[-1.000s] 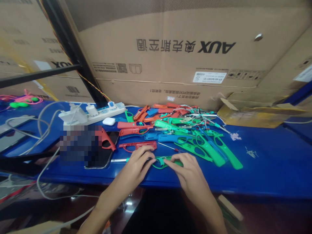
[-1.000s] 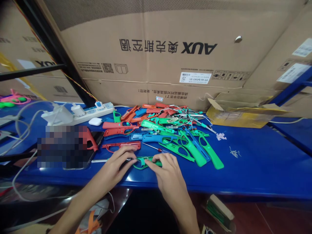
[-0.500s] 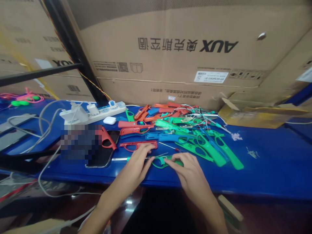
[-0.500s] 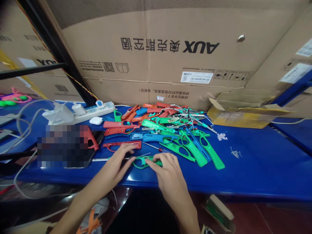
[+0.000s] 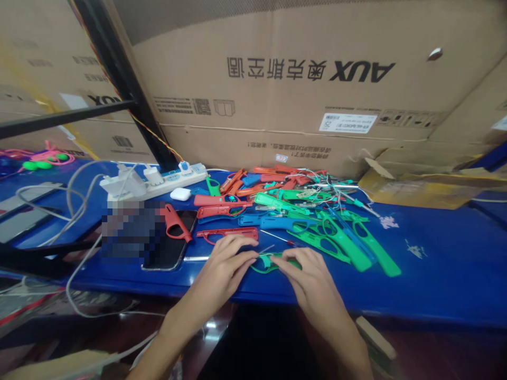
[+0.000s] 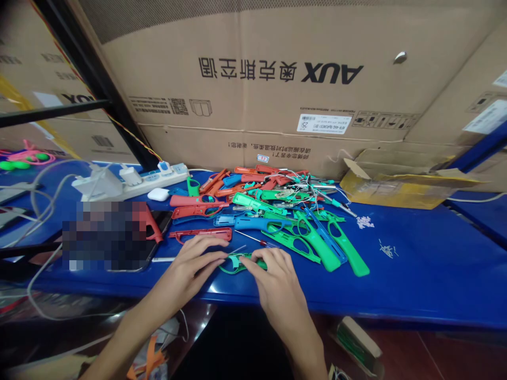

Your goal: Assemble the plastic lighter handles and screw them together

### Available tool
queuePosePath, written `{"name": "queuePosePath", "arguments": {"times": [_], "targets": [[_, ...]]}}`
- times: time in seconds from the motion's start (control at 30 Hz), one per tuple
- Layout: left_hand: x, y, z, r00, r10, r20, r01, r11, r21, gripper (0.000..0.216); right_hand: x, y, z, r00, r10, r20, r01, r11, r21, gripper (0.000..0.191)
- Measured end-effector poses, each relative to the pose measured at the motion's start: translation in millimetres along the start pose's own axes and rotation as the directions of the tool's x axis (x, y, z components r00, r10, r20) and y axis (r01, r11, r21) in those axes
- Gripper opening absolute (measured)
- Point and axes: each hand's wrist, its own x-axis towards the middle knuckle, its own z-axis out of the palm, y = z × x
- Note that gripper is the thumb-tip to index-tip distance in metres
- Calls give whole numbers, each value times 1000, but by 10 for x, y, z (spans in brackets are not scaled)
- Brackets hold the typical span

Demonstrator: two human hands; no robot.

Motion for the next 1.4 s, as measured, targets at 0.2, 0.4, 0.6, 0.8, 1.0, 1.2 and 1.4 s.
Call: {"name": "queuePosePath", "arguments": {"times": [0.2, 0.4, 0.6, 0.8, 1.0, 1.2, 1.4], "targets": [[99, -12, 10, 1000, -31, 2, 31, 999, 36, 7, 10, -1, 16, 999, 30, -28, -30, 1000, -10, 28], [205, -37, 7, 997, -65, 32, 64, 997, 32, 12, 31, -13, -6, 997, 61, -46, -57, 996, 72, 16], [219, -80, 10, 992, -110, 59, 113, 992, -61, 12, 25, -9, -17, 998, 63, -28, -60, 995, 76, 19], [235, -82, 36, 998, -31, 47, 29, 999, 43, 13, 20, 10, -6, 998, 58, -17, -57, 994, 95, 19], [220, -82, 64, 999, -4, 37, 3, 1000, 24, 15, 33, 2, -28, 998, 57, -17, -55, 994, 92, 19], [198, -98, 61, 1000, -28, 3, 28, 1000, -2, 11, 27, 17, 3, 999, 33, 13, -33, 999, -3, 35], [166, -135, 30, 997, -77, -28, 74, 992, -106, 12, 5, 58, 37, 999, -46, -3, 46, 996, -70, 58]]}}
